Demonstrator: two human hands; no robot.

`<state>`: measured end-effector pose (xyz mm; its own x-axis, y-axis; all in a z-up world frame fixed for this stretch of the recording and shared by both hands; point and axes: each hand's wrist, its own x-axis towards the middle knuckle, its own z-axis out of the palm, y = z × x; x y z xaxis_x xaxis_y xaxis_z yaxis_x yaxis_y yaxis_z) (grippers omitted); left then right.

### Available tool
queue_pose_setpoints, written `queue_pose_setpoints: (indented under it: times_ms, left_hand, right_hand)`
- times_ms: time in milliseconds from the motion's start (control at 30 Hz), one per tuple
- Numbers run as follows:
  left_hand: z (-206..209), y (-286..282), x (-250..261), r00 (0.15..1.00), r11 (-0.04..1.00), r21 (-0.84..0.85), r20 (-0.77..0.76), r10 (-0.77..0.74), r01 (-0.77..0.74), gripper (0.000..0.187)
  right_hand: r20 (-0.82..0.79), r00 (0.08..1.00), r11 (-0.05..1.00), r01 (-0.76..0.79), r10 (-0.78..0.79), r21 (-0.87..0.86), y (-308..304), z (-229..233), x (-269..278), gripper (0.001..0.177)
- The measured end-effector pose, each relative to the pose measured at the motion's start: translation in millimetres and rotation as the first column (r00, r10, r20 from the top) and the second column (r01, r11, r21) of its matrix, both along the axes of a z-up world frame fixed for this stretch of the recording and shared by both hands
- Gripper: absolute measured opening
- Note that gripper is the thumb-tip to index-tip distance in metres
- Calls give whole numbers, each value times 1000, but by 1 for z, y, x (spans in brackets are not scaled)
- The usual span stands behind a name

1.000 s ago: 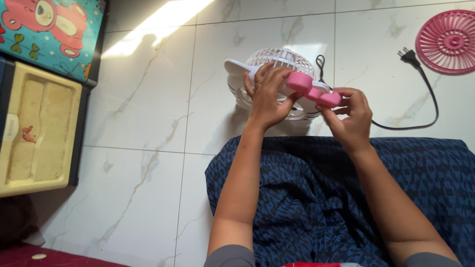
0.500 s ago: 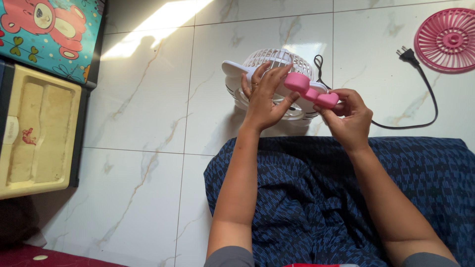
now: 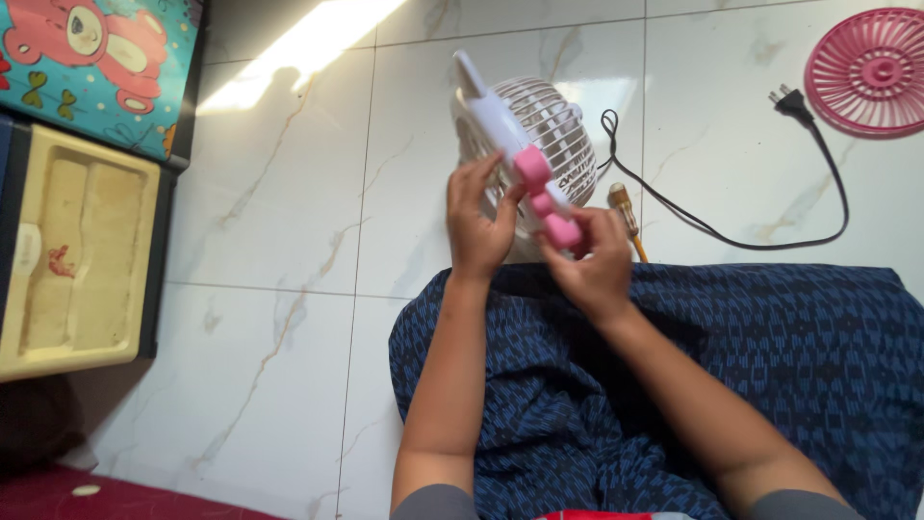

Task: The person assembles a small white and pink electric fan by attaching a pink bow-shaped piece to the top, using a screwdriver to tighten screws, and then fitting the front pink grille onto the fan body.

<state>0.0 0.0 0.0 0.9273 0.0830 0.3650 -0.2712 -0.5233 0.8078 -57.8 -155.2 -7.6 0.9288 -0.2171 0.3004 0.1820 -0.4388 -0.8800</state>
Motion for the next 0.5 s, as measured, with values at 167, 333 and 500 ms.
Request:
queue_pose_setpoints:
  times_ms: [167,333,500]
  left_hand:
    - [16,-20,-42,992,960,-251,-36,121,-126,25]
    - [34,-30,-38,957,959,-22,-74,282,-284,52]
    - [35,4,-18,971,970,48,-17,238,-237,45]
  right_hand:
    - [43,996,996,78,-80,46,38,-10,-1,42]
    - [51,998,995,-36,41,-97,52,-24,-8,32]
    - [91,937,941,-335,338,-42,65,-23,-14,67]
